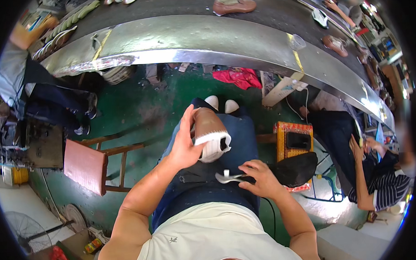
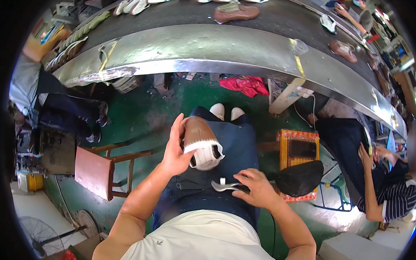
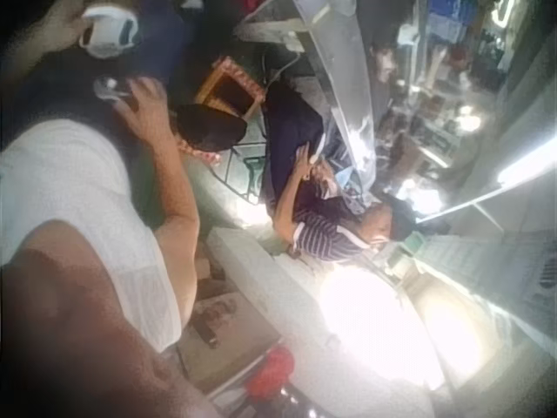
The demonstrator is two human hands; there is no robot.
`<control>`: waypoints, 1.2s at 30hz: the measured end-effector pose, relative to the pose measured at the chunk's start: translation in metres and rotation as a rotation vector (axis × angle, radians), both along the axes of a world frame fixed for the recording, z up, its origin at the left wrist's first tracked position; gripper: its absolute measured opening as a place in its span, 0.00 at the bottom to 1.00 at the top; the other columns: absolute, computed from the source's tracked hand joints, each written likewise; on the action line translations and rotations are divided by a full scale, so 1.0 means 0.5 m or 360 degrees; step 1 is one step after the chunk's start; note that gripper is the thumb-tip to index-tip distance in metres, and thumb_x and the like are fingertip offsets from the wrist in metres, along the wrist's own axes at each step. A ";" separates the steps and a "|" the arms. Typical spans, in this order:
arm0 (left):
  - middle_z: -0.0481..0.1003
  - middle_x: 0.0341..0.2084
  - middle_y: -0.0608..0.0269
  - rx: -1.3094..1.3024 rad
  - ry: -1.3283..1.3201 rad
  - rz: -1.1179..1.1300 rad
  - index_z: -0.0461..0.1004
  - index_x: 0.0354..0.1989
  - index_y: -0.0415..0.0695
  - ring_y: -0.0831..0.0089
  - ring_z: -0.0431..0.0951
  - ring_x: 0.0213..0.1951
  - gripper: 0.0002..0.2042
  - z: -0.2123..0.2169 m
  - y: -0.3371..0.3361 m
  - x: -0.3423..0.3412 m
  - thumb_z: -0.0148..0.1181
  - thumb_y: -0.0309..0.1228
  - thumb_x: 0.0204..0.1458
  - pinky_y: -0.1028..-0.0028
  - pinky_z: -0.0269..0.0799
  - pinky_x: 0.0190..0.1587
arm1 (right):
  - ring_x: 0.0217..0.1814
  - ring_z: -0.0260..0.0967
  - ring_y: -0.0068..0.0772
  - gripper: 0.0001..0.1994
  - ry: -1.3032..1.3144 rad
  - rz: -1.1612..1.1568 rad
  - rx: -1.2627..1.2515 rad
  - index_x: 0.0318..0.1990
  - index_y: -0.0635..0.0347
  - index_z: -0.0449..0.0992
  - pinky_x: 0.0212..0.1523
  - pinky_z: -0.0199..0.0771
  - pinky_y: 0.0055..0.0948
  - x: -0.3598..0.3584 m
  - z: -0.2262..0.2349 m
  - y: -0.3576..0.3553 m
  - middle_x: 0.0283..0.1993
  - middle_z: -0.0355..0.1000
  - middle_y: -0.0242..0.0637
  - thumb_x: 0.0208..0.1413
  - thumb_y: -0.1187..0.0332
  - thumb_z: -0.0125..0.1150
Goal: Using pliers and hand tools to pull and secure the upper material of a shoe around a last on an assembly line.
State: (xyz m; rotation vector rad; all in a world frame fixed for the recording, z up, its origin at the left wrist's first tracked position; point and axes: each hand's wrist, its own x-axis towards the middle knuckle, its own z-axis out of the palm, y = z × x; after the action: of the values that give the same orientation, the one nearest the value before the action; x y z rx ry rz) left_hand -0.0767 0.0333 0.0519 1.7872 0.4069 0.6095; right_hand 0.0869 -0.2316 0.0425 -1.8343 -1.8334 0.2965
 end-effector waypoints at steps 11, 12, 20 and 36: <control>0.61 0.66 0.29 0.1041 -0.0530 -0.0803 0.46 0.74 0.36 0.31 0.59 0.69 0.52 -0.085 -0.075 0.017 0.69 0.16 0.37 0.43 0.56 0.71 | 0.66 0.70 0.43 0.33 0.3779 -0.0717 -0.0406 0.67 0.60 0.66 0.66 0.72 0.47 -0.038 -0.127 0.143 0.66 0.70 0.42 0.70 0.40 0.43; 0.61 0.66 0.29 0.1088 -0.0428 -0.0861 0.46 0.74 0.35 0.30 0.59 0.69 0.52 -0.095 -0.074 0.001 0.69 0.15 0.36 0.43 0.56 0.71 | 0.66 0.70 0.43 0.33 0.3787 -0.0726 -0.0411 0.67 0.60 0.66 0.66 0.72 0.47 -0.043 -0.144 0.135 0.66 0.70 0.42 0.70 0.40 0.43; 0.45 0.75 0.39 -0.1070 0.0224 0.0295 0.41 0.76 0.36 0.46 0.44 0.77 0.44 -0.089 -0.045 -0.025 0.63 0.42 0.60 0.53 0.46 0.75 | 0.66 0.70 0.37 0.41 0.3237 -0.0379 -0.0158 0.71 0.60 0.60 0.67 0.70 0.41 -0.026 -0.149 0.144 0.65 0.70 0.39 0.56 0.51 0.72; 0.78 0.50 0.57 -0.1799 -0.0140 -0.0158 0.68 0.62 0.40 0.69 0.79 0.50 0.26 -0.150 -0.029 -0.008 0.60 0.47 0.64 0.66 0.76 0.55 | 0.31 0.74 0.42 0.14 0.0651 -0.0250 0.0246 0.40 0.60 0.66 0.33 0.74 0.38 -0.136 -0.015 0.098 0.33 0.72 0.42 0.57 0.73 0.69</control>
State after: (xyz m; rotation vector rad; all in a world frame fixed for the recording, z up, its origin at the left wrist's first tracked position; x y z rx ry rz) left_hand -0.0810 0.0186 -0.0230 0.6899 0.4657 0.2700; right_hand 0.0191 -0.1828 0.0348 -1.6551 -1.3872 0.4242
